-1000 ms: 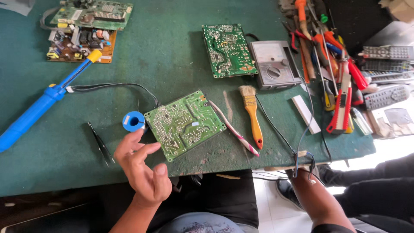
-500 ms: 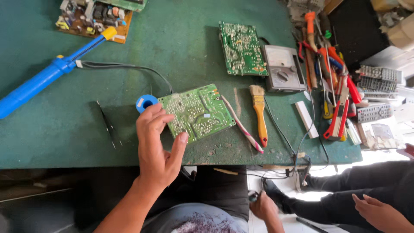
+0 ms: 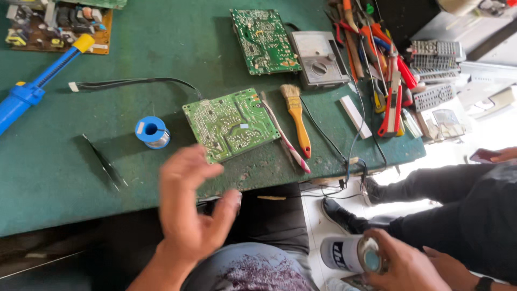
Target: The person cleans a circuit board using a brush and a cotton swab. They brush the board's surface, flip it over, and then use a cotton swab dipped in a liquid from a can to clean the board's traces and components.
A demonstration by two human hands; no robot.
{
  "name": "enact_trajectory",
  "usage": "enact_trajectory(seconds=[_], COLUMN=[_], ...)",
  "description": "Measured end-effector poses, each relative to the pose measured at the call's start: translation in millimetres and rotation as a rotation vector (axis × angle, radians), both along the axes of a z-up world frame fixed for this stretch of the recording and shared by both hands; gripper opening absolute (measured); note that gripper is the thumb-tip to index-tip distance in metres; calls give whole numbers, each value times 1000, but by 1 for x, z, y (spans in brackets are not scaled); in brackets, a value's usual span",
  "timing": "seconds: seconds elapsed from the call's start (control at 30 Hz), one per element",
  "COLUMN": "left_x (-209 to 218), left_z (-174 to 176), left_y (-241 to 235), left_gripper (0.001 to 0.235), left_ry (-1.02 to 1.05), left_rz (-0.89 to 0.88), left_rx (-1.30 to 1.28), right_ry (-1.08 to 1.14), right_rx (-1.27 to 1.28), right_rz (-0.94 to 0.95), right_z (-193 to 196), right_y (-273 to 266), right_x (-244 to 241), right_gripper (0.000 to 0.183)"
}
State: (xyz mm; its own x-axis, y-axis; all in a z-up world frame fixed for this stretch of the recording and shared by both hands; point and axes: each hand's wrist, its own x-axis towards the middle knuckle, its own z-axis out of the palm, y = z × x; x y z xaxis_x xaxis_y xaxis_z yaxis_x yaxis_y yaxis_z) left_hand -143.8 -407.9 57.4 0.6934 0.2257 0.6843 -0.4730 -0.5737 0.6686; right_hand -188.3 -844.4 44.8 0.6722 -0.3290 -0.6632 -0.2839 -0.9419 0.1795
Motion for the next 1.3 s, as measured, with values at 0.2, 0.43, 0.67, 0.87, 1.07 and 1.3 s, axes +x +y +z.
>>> enact_trajectory(seconds=[0.2,0.43,0.67,0.87,1.07,1.3], left_x=[-24,-46,-88,-88,-70,-50], left_z=[-32,-82,-119,-156,-145,-143], left_y=[-42,-31,17,23,22,38], left_gripper=[87,97,104,114,97,106], left_ry=[404,471,590,682,546,679], left_rz=[-962,-529,-124,-67,-206,-373], left_rx=[124,50,-159,-254,-215,-97], right_ry=[-377,-570,-867,-1112,-1193,-930], right_rx=[408,857,659,382,1110,1274], right_rz=[636,1055,628,751,352,391], right_z=[54,73,32,-36,-25,-72], right_y=[76,185,181,156,109,116], right_x=[32,84,148,179,136,54], right_gripper=[107,90,22,23,11,30])
